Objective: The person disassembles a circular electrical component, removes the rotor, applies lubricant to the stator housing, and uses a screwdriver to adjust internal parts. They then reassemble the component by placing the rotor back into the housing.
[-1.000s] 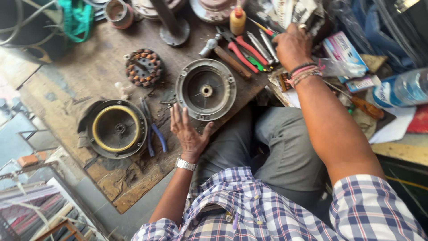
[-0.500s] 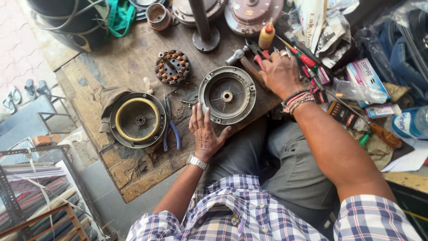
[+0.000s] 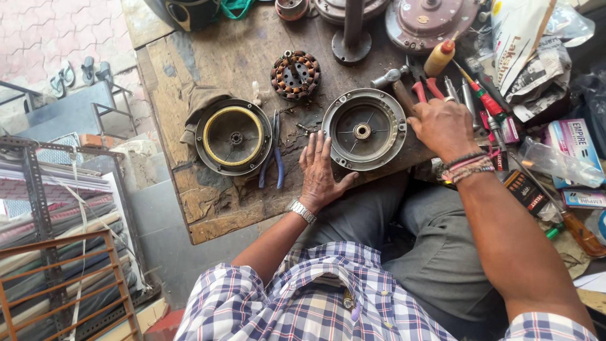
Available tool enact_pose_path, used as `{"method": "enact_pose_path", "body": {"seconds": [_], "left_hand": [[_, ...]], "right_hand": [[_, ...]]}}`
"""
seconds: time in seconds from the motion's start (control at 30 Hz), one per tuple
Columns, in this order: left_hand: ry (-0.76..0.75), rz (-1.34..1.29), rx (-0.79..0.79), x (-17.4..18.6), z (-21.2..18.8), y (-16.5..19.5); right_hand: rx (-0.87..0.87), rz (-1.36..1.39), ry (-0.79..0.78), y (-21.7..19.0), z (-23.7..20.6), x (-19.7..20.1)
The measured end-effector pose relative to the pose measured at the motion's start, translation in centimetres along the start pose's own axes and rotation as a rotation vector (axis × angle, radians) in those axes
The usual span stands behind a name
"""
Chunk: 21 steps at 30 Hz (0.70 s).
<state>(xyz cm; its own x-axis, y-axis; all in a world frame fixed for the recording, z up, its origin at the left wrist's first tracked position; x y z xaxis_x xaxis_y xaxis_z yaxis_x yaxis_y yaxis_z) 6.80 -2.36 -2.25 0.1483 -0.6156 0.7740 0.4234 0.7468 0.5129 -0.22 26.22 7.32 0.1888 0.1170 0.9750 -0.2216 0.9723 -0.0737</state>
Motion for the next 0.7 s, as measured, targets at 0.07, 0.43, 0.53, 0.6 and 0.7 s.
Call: {"method": "enact_pose_path", "body": {"seconds": [0.07, 0.43, 0.53, 0.6, 0.7], "left_hand": [[-0.013, -0.036, -0.008, 0.2, 0.0, -0.2], [-0.052, -0.09, -0.098, 0.2, -0.2, -0.2], [-0.047, -0.07, -0.089, 0.0, -0.2, 0.0], [-0.036, -0.06, -0.085, -0.1, -0.3, 0.1], [-0.039, -0.049, -0.077, -0.2, -0.5, 0.3]], "right_hand": [[0.01, 0.026, -0.009, -1.2, -0.5, 1.5], [0.0, 0.098, -0.066, -5.4, -3.2, 6.6], [-0.089, 0.084, -0.105, -3.7, -2.8, 6.3], [-0.139, 0.096, -0.121, -2.7, -3.0, 6.1], [-0.183, 0.143, -0.105, -1.4, -3.7, 5.9]]}}
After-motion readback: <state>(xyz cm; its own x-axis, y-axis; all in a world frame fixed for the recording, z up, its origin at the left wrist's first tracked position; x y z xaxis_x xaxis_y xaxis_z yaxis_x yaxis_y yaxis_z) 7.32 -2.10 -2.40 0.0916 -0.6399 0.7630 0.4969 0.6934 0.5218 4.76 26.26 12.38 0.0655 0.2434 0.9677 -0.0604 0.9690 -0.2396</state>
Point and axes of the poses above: each hand's wrist, its own z-axis towards the middle knuckle, its own x-axis out of the back of the hand, y = z × x, the point moved 1 cm from there along z, towards the middle knuckle, and after that the axes turned 3 degrees about y, right-handed, at the moved point
